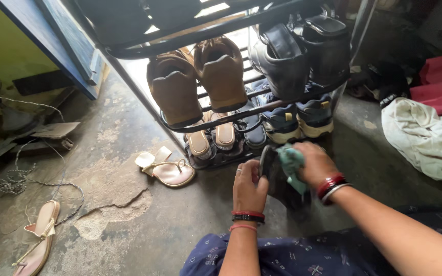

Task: The person sits on the floor and wipes a black sandal with a green cloth, then places it on a shoe rack. The person then wipes a second black sandal and places it on the rack. Finally, the person picks up a pair of beige sandals from the floor.

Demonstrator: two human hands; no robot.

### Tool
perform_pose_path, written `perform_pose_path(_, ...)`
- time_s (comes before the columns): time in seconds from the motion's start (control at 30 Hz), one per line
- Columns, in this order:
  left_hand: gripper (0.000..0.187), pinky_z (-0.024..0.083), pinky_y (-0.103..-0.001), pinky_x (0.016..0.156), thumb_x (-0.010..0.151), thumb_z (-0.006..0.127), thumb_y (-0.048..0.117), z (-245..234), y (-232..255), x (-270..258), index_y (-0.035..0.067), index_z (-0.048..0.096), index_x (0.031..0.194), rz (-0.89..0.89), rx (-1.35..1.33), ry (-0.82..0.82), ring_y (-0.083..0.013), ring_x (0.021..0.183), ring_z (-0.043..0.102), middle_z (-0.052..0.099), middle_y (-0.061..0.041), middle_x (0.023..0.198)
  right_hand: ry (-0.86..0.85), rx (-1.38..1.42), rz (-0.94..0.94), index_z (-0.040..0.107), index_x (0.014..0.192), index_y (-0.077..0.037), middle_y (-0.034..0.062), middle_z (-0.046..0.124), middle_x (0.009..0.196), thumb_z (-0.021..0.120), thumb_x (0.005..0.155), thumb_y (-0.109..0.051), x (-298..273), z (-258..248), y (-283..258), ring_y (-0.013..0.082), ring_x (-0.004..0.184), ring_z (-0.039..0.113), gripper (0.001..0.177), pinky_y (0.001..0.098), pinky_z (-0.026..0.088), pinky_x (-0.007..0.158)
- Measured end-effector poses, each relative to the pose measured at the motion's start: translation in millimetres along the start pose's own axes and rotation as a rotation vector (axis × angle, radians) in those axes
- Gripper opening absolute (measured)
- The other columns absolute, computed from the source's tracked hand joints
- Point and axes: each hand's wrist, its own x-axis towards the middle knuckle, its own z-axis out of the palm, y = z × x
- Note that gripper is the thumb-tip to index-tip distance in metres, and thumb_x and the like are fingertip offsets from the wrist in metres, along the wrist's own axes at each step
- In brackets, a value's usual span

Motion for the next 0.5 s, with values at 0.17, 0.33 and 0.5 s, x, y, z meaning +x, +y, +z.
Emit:
perform_pose_path(0.17, 0.031, 0.053, -0.035, 0.072, 0.075, 0.065, 0.004, -4.6, 0.1, 4.2, 0.009, 0.07, 0.105, -0.051, 0.054, -0.033, -0.0213, 0.077, 0.063, 0.061, -0.007, 0.087, 0.017, 0.608, 0.309, 0.063, 0.132, -0.012, 0.0124, 0.074, 0.124, 0.072, 0.081, -0.01, -2.8, -15.1, 10.4, 0.0275, 0.117, 0.07, 0.052, 0.0353, 0.053, 0.099)
perform_pose_path(0.33, 0.032, 0.054, -0.035, 0.07, 0.076, 0.064, 0.005, -7.0, -2.2, 10.8, 0.009, 0.071, 0.106, -0.016, -0.008, -0.038, -0.0214, 0.075, 0.064, 0.063, -0.006, 0.087, -0.155, 0.437, -0.1, 0.055, 0.141, -0.015, 0.0106, 0.063, 0.138, 0.071, 0.082, -0.01, -11.7, -22.6, -44.9, 0.0249, 0.126, 0.061, 0.061, 0.0379, 0.047, 0.105)
perform_pose_path(0.5, 0.031, 0.053, -0.036, 0.07, 0.073, 0.064, 0.003, -21.5, -11.5, 12.0, 0.007, 0.068, 0.103, -0.061, 0.044, -0.067, -0.0234, 0.076, 0.063, 0.062, -0.008, 0.086, -0.286, 0.354, 0.091, 0.056, 0.141, -0.02, 0.0093, 0.07, 0.129, 0.068, 0.084, -0.007, -17.4, -8.0, -26.3, 0.0253, 0.122, 0.065, 0.06, 0.0377, 0.049, 0.103)
